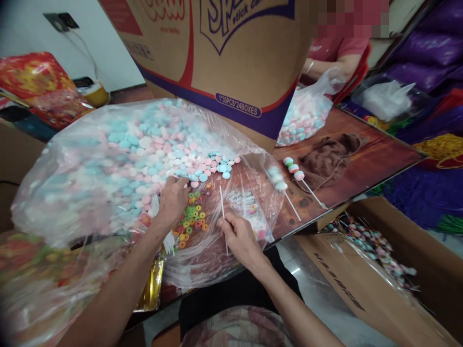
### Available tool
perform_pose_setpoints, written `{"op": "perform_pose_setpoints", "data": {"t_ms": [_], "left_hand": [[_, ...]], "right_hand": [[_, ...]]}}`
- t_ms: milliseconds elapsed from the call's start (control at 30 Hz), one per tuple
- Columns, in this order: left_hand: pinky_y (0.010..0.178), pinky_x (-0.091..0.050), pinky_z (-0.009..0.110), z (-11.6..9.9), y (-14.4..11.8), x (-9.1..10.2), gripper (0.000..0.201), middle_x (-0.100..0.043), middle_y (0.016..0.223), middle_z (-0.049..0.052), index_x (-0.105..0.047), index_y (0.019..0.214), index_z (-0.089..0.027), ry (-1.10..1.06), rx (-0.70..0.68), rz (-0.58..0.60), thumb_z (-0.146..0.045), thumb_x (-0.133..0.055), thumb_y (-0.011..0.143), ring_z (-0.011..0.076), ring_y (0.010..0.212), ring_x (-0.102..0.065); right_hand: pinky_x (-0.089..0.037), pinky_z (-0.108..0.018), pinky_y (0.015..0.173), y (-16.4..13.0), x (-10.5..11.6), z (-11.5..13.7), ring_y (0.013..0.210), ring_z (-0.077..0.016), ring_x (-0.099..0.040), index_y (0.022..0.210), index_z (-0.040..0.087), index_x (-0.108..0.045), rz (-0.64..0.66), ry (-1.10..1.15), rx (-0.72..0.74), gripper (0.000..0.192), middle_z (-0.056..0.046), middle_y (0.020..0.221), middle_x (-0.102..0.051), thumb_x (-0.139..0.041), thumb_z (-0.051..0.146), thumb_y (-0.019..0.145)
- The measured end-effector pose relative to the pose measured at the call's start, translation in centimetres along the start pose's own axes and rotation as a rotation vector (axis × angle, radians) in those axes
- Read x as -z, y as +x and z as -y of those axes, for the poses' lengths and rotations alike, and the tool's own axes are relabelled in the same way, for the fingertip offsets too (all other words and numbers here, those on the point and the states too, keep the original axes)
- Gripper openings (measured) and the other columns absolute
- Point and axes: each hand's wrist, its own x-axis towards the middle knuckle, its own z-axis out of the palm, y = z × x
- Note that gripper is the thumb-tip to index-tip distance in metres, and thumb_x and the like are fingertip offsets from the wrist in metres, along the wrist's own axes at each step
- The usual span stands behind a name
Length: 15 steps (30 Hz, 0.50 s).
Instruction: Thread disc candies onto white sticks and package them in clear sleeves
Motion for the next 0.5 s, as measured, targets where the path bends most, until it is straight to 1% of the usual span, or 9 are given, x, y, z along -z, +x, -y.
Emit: {"op": "perform_pose_setpoints", "data": {"t_ms": [100,167,233,267,300,333,367,433,500], "left_hand": [[0.073,-0.044,0.035,-0.3,0.1,0.5,0.026,-0.062,0.099,0.014,-0.065,0.104,-0.018,-0.048,0.017,-0.04,-0.009,-0.046,0.089,0.0284,0.091,-0.061],[0.076,-0.045,0.035,-0.6,0.1,0.8,0.024,-0.065,0.095,0.011,-0.064,0.108,-0.018,-0.188,0.006,-0.096,-0.016,-0.049,0.09,0.0269,0.091,-0.062],[0.077,-0.046,0.034,-1.2,0.4,0.8,0.027,-0.067,0.092,0.008,-0.064,0.114,-0.019,-0.357,-0.038,-0.109,-0.022,-0.051,0.091,0.0243,0.087,-0.063],[0.076,-0.047,0.033,-1.5,0.6,0.8,0.029,-0.066,0.09,0.007,-0.064,0.116,-0.018,-0.409,-0.071,-0.094,-0.023,-0.051,0.091,0.0231,0.084,-0.063],[0.075,-0.046,0.032,-1.9,0.9,0.6,0.029,-0.066,0.089,0.007,-0.064,0.116,-0.018,-0.422,-0.107,-0.071,-0.022,-0.05,0.091,0.0223,0.082,-0.062],[0.073,-0.046,0.032,-2.3,1.2,0.4,0.029,-0.064,0.089,0.008,-0.065,0.114,-0.017,-0.394,-0.137,-0.046,-0.02,-0.048,0.091,0.0219,0.08,-0.061],[0.072,-0.046,0.032,-2.7,1.5,0.1,0.029,-0.063,0.091,0.009,-0.066,0.111,-0.016,-0.341,-0.161,-0.023,-0.017,-0.046,0.091,0.0218,0.079,-0.06],[0.071,-0.045,0.032,-3.3,2.0,-0.4,0.03,-0.06,0.095,0.011,-0.067,0.103,-0.015,-0.239,-0.179,0.007,-0.012,-0.04,0.091,0.022,0.079,-0.058],[0.071,-0.044,0.032,-3.7,2.2,-0.8,0.032,-0.058,0.101,0.013,-0.066,0.101,-0.015,-0.188,-0.171,0.022,-0.009,-0.037,0.09,0.022,0.08,-0.057]], "right_hand": [[-0.035,-0.024,0.055,0.0,0.1,-0.2,0.058,-0.0124,-0.046,0.062,0.02,-0.051,-0.006,0.014,-0.006,0.036,0.003,0.06,-0.048,-0.049,0.035,0.095],[-0.036,-0.024,0.056,0.0,0.0,-0.4,0.059,-0.0125,-0.047,0.067,0.02,-0.054,-0.014,0.04,-0.023,0.033,0.003,0.06,-0.051,-0.049,0.035,0.096],[-0.037,-0.024,0.056,-0.1,-0.1,-0.7,0.057,-0.013,-0.049,0.086,0.019,-0.062,-0.03,0.087,-0.045,0.021,0.004,0.061,-0.054,-0.049,0.033,0.096],[-0.037,-0.024,0.055,-0.1,-0.2,-0.9,0.056,-0.0133,-0.05,0.101,0.019,-0.063,-0.039,0.112,-0.055,0.02,0.004,0.061,-0.056,-0.048,0.032,0.096],[-0.037,-0.024,0.054,-0.2,-0.3,-1.0,0.055,-0.0136,-0.05,0.115,0.019,-0.061,-0.051,0.13,-0.063,0.026,0.005,0.061,-0.057,-0.048,0.032,0.096],[-0.037,-0.024,0.053,-0.2,-0.4,-1.1,0.054,-0.0138,-0.05,0.126,0.019,-0.057,-0.066,0.137,-0.067,0.033,0.005,0.06,-0.057,-0.048,0.032,0.097],[-0.038,-0.024,0.053,-0.3,-0.5,-1.1,0.053,-0.0139,-0.051,0.131,0.019,-0.055,-0.079,0.134,-0.067,0.037,0.006,0.059,-0.057,-0.048,0.034,0.098],[-0.04,-0.025,0.053,-0.4,-0.6,-1.0,0.052,-0.0139,-0.051,0.134,0.019,-0.055,-0.091,0.122,-0.063,0.04,0.006,0.057,-0.056,-0.047,0.037,0.099],[-0.04,-0.025,0.053,-0.6,-0.5,-0.7,0.05,-0.0138,-0.05,0.132,0.019,-0.058,-0.084,0.135,-0.063,0.04,0.007,0.053,-0.052,-0.046,0.039,0.1]]}}
